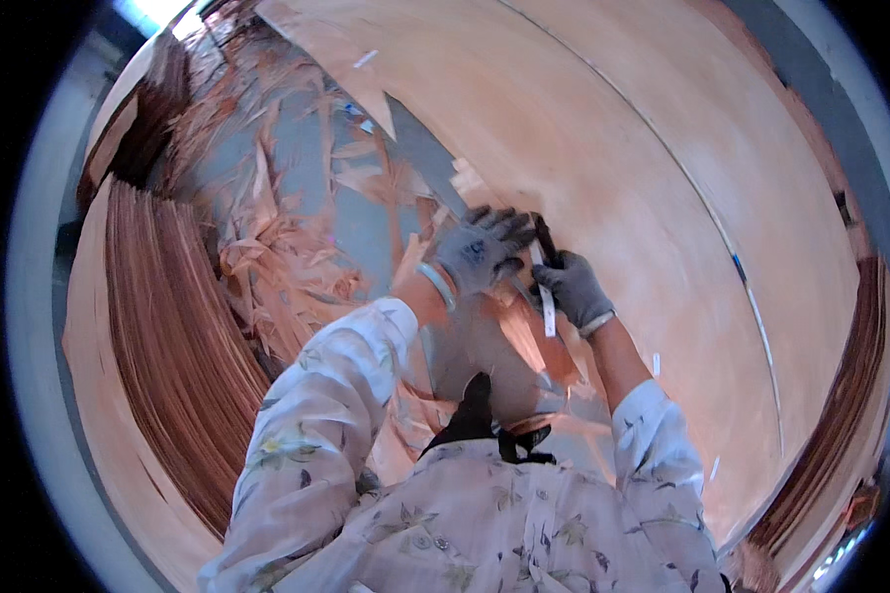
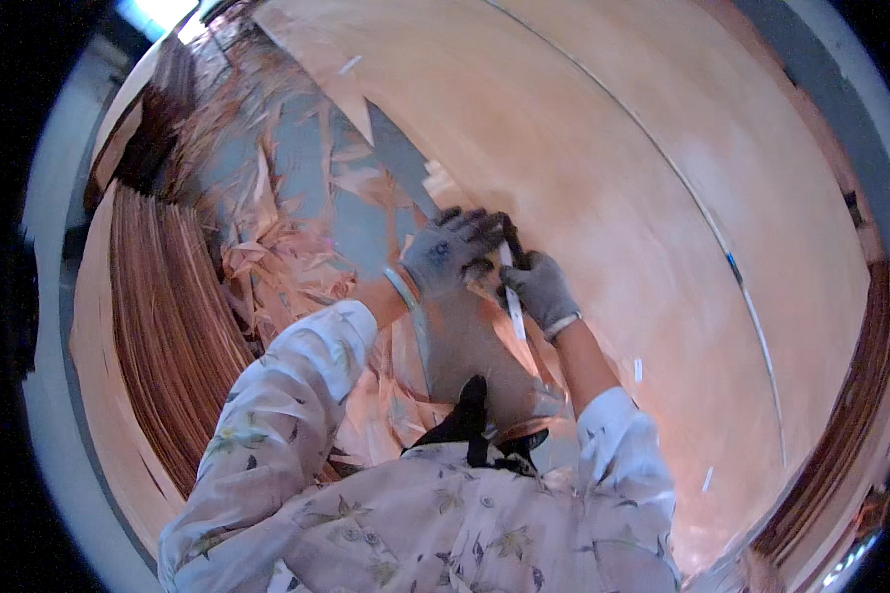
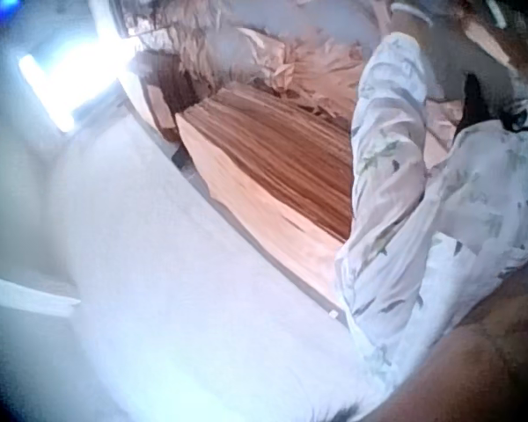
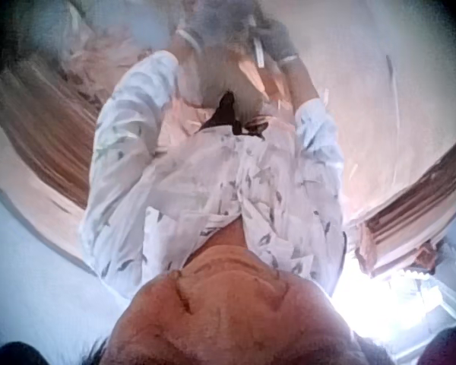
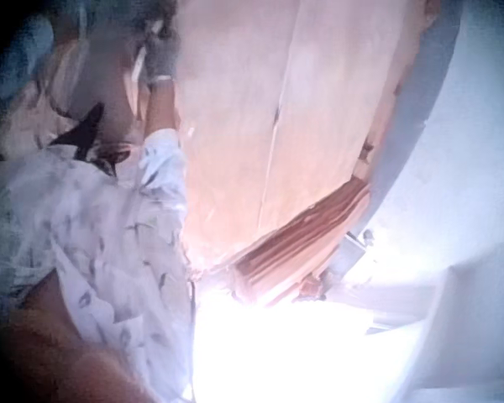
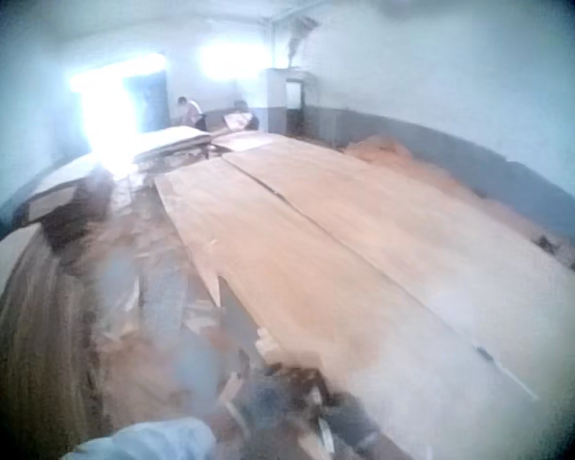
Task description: The person trims wood veneer sheets using a utility knife while working at a large industrial table. The person measures sections of the veneer, applies tape at specific points, and uses the knife to cut the material into smaller pieces.
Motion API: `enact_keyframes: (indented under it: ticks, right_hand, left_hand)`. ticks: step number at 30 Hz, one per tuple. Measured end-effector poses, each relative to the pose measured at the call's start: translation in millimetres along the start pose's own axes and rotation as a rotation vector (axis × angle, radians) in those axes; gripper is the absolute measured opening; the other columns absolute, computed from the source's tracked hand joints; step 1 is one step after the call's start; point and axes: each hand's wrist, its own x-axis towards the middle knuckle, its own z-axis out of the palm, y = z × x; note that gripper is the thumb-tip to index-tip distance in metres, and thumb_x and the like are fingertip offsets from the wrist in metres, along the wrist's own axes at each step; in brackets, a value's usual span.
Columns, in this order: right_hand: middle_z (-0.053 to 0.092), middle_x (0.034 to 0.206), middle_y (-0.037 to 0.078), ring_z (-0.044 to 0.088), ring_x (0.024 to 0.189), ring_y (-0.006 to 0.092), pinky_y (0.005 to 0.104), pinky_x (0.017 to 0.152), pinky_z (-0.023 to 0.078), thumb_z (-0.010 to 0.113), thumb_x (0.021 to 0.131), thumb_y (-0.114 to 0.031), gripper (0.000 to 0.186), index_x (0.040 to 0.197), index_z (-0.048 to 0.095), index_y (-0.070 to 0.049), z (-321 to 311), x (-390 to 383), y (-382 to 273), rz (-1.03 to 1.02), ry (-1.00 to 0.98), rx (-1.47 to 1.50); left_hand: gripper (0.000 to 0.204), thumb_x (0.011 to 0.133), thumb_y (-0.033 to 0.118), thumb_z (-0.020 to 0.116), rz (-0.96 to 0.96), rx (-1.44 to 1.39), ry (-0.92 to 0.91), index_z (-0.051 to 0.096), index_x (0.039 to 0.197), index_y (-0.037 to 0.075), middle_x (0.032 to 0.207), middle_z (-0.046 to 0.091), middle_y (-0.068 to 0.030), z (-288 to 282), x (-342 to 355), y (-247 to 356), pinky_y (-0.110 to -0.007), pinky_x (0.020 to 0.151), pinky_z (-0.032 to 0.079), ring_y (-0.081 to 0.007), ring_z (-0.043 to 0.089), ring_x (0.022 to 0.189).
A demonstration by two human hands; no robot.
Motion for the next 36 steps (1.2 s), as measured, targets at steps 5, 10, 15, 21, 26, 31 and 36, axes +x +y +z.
enact_keyframes:
  ticks: [5,10,15,21,26,31,36]
  right_hand:
    - [0.061,0.080,0.008,0.058,0.068,0.0143,0.0277,0.058,0.048,0.057,0.082,-0.010,0.022,0.101,0.057,0.001,50.8,-48.8,21.1,-0.077,-0.242,-0.028]
    - [0.061,0.086,0.008,0.059,0.072,0.0130,0.0257,0.062,0.048,0.057,0.086,-0.011,0.031,0.114,0.050,0.001,15.1,-100.8,15.0,-0.056,-0.280,0.251]
    - [0.061,0.092,0.010,0.060,0.078,0.0139,0.0269,0.065,0.049,0.056,0.086,-0.010,0.035,0.117,0.045,0.000,14.8,-119.0,28.3,-0.033,-0.246,0.174]
    - [0.060,0.089,0.007,0.057,0.076,0.0133,0.0284,0.067,0.047,0.055,0.087,-0.017,0.022,0.103,0.056,-0.001,9.8,-119.1,42.1,-0.119,-0.181,-0.182]
    - [0.062,0.081,0.007,0.059,0.073,0.0124,0.0266,0.065,0.047,0.052,0.089,-0.027,0.027,0.098,0.056,-0.002,-57.3,-119.3,12.8,-0.113,-0.058,-0.260]
    - [0.060,0.080,0.020,0.058,0.077,0.0389,0.0469,0.069,0.046,0.048,0.087,-0.029,0.025,0.092,0.056,-0.005,-59.3,-121.2,18.7,-0.384,-0.082,-1.141]
    - [0.059,0.081,0.018,0.058,0.077,0.0374,0.0452,0.067,0.046,0.048,0.086,-0.026,0.022,0.088,0.056,-0.005,-44.1,-113.8,14.7,-0.304,-0.077,-1.304]
  left_hand:
    - [0.050,0.081,0.036,0.054,-0.012,0.088,0.001,0.048,0.127,0.019,0.134,0.045,-0.0077,11.1,-2.3,-4.0,-0.044,0.101,0.029,-0.0265,0.041,0.122]
    - [0.037,0.085,0.027,0.055,-0.177,-0.358,0.142,0.054,0.119,0.011,0.119,0.052,-0.0114,-10.6,-16.3,13.8,-0.039,0.095,0.037,-0.0277,0.049,0.110]
    - [0.025,0.090,0.020,0.054,-0.643,-1.730,0.226,0.060,0.103,0.000,0.091,0.060,-0.0058,10.5,-100.5,89.0,-0.026,0.073,0.046,-0.0147,0.058,0.084]
    - [0.018,0.087,0.014,0.058,-0.927,-1.816,0.251,0.061,0.098,0.000,0.087,0.060,-0.0028,-17.1,-104.3,122.7,-0.025,0.073,0.046,-0.0108,0.056,0.079]
    - [0.019,0.086,0.012,0.059,-0.945,-1.614,0.300,0.062,0.101,0.000,0.091,0.061,-0.0022,-17.0,-131.4,102.1,-0.025,0.076,0.045,-0.0103,0.056,0.082]
    - [0.022,0.084,0.009,0.062,-0.918,-1.577,0.257,0.061,0.105,0.001,0.094,0.062,-0.0016,-3.6,-137.6,103.8,-0.022,0.075,0.045,-0.0083,0.056,0.084]
    - [0.021,0.085,0.011,0.061,-0.914,-1.521,0.276,0.062,0.103,0.001,0.094,0.062,-0.0014,6.2,-131.1,114.1,-0.024,0.079,0.044,-0.0087,0.055,0.086]
